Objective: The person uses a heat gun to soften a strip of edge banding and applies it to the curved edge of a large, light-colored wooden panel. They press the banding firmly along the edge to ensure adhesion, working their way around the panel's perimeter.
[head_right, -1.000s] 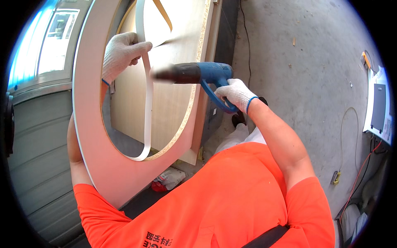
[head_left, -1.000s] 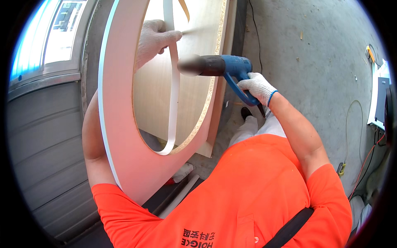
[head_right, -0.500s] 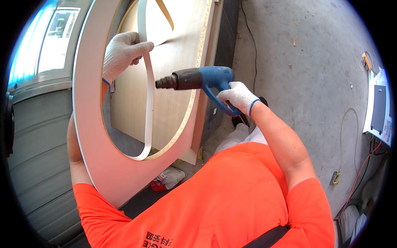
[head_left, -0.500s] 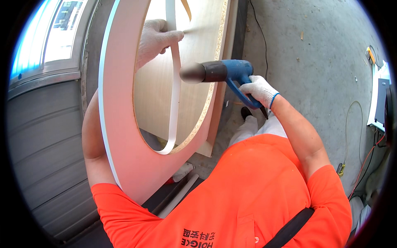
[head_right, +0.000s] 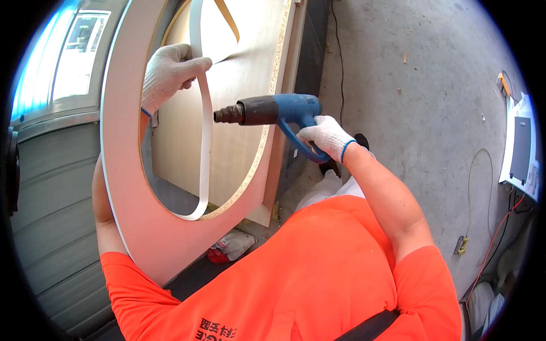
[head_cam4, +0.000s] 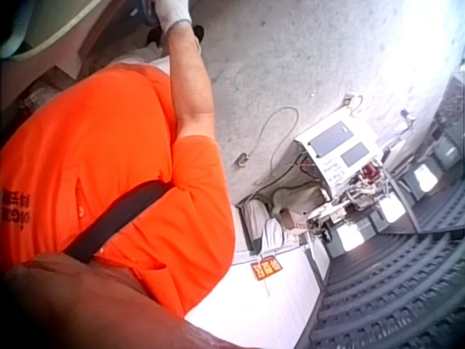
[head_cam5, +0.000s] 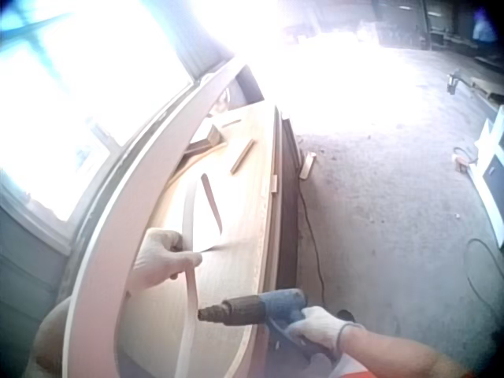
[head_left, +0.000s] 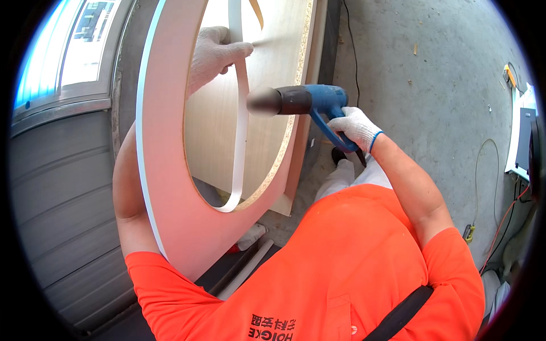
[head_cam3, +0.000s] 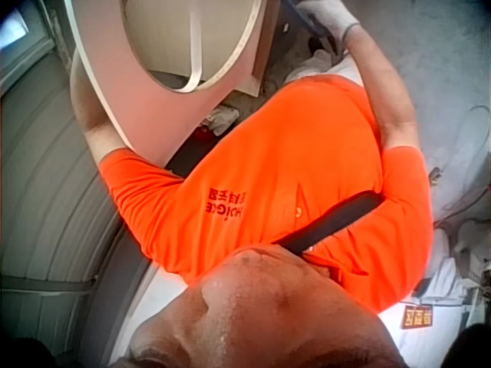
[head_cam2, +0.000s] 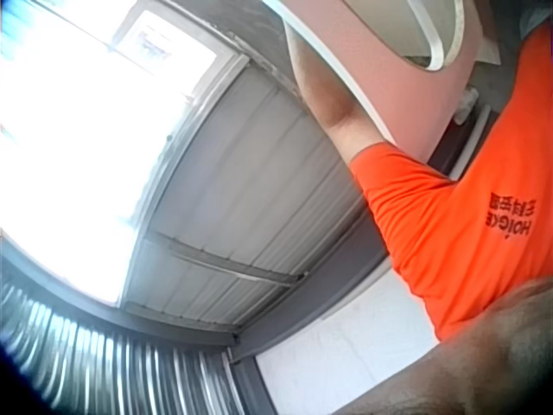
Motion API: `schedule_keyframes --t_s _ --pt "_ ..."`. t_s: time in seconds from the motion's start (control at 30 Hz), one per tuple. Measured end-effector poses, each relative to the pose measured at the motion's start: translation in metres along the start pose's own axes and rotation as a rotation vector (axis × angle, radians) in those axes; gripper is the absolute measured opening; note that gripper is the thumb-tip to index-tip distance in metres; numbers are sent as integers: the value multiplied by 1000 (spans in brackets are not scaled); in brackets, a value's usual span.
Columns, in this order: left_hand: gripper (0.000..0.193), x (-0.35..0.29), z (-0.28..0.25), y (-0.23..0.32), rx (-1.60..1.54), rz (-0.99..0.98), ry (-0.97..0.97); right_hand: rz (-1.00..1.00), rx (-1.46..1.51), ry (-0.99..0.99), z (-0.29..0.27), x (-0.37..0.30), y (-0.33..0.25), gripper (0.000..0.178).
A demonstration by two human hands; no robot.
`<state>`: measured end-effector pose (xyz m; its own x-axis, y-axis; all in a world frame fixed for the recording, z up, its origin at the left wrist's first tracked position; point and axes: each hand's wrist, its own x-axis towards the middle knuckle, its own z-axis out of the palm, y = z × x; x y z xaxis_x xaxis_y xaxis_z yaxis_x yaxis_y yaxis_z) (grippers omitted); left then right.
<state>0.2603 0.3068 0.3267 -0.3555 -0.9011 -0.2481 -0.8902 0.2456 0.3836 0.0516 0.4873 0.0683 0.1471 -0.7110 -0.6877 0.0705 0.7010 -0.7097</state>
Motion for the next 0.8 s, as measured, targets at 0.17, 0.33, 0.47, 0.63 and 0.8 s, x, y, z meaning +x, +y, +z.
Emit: schedule_keyframes --t_s 0.17,0.33,0.47,0.63,0.8 --pt "31 2 -2 2 14 -21 -4 2 14 -36 3 -3 5 22" --pt "30 3 -3 1 26 -27 -6 -5 -5 -46 7 -8 9 24" --pt "30 2 -3 2 -2 -28 -12 20 -14 -81 8 -12 12 23" --pt "31 2 -3 3 4 -17 -7 31 -35 -114 10 -17 9 24" --pt "31 3 -3 0 5 -5 -9 20 -42 -131 14 -24 5 24"
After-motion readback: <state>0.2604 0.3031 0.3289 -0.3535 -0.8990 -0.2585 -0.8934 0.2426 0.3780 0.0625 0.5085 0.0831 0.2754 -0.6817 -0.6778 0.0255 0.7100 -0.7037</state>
